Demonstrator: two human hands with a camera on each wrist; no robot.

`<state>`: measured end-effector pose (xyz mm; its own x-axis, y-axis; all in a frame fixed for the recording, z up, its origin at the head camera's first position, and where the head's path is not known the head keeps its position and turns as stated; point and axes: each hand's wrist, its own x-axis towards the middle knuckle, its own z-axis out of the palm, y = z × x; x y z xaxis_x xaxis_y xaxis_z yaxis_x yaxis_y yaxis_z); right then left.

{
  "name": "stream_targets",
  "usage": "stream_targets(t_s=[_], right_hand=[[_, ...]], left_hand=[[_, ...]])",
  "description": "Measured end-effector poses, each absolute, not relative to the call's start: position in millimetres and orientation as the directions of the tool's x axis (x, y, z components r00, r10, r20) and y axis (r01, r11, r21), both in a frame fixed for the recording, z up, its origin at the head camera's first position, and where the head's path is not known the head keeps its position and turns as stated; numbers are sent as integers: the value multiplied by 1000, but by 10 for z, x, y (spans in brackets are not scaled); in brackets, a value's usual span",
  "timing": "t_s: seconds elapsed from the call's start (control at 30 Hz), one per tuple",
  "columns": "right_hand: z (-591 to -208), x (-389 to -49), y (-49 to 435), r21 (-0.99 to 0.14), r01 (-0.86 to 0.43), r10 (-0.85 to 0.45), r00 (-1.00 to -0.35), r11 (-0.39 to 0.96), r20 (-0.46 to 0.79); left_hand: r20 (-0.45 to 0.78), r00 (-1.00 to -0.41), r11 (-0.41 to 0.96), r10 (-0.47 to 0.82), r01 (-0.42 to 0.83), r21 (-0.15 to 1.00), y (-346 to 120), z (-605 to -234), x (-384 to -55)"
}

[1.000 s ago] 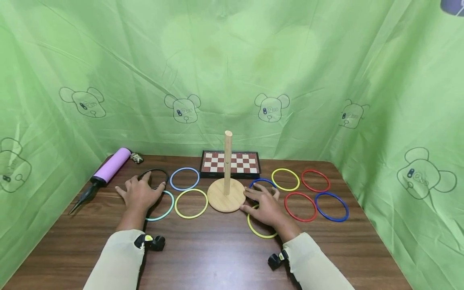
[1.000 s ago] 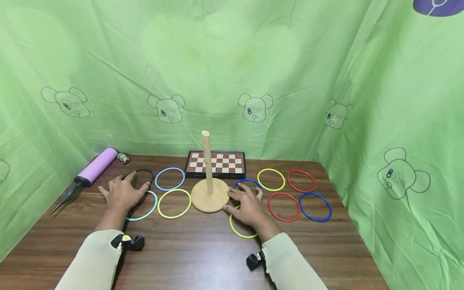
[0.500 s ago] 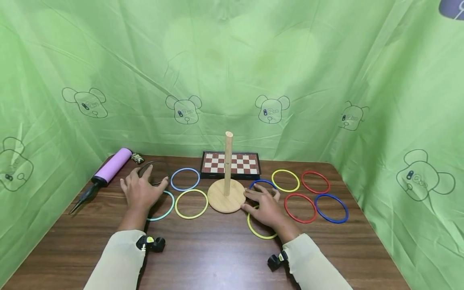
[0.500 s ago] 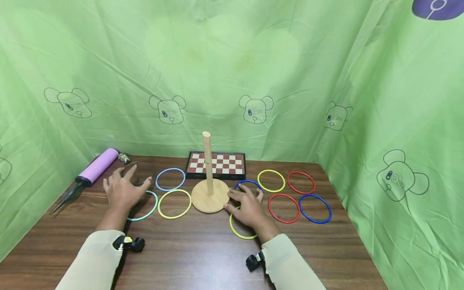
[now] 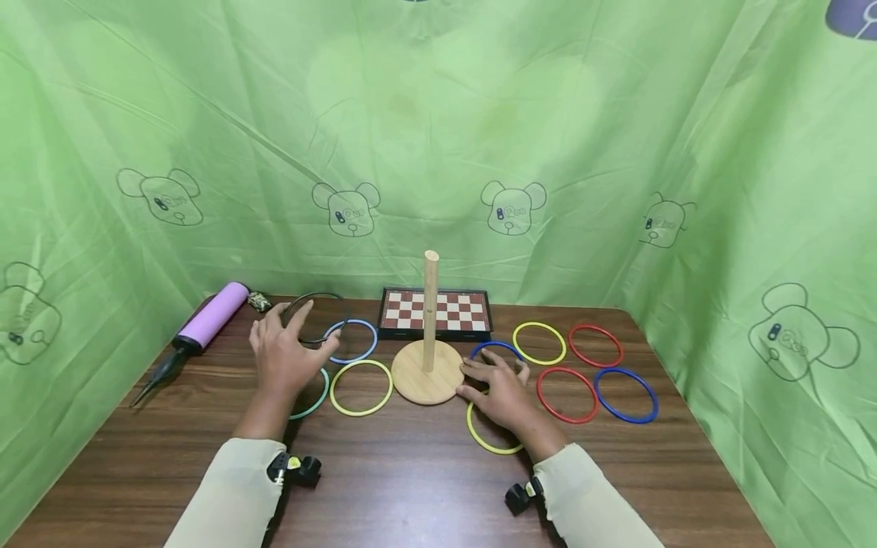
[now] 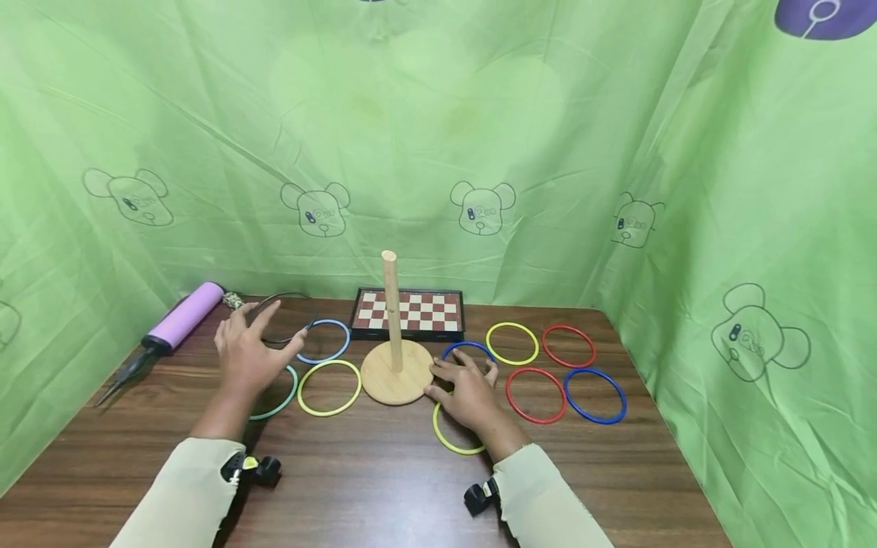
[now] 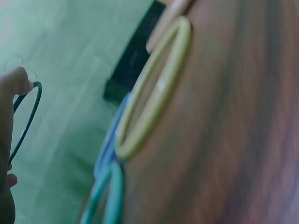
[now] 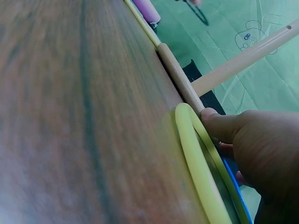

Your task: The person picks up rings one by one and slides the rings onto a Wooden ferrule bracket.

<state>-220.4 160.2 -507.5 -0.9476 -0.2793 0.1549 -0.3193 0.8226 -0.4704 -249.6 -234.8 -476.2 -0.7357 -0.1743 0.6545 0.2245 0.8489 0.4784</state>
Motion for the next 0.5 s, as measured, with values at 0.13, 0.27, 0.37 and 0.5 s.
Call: stream_targets(t_s=[0.13,0.27,0.37,0.5], right_hand=[[-5080,-2190,1612,-468,-312,-270,-950,827,156],[-5081,-2189,1613,-477,-320,-279,-947,819,157],[-5084,-2194,1611,-483,-325,-286,-946,813,155],[-5093,-2196,1607,-487,-327,-285,-945,810,160]], left_hand=[[675,-722,820,-153,288,494,-2212,-4618,-2449],[701,-698,791,-146,344,506,-2107,-4489,-2410],[728,-670,769,-144,387,508,-2038,-4399,-2383],[746,-652,744,-137,429,512,-1931,-4273,-2344]])
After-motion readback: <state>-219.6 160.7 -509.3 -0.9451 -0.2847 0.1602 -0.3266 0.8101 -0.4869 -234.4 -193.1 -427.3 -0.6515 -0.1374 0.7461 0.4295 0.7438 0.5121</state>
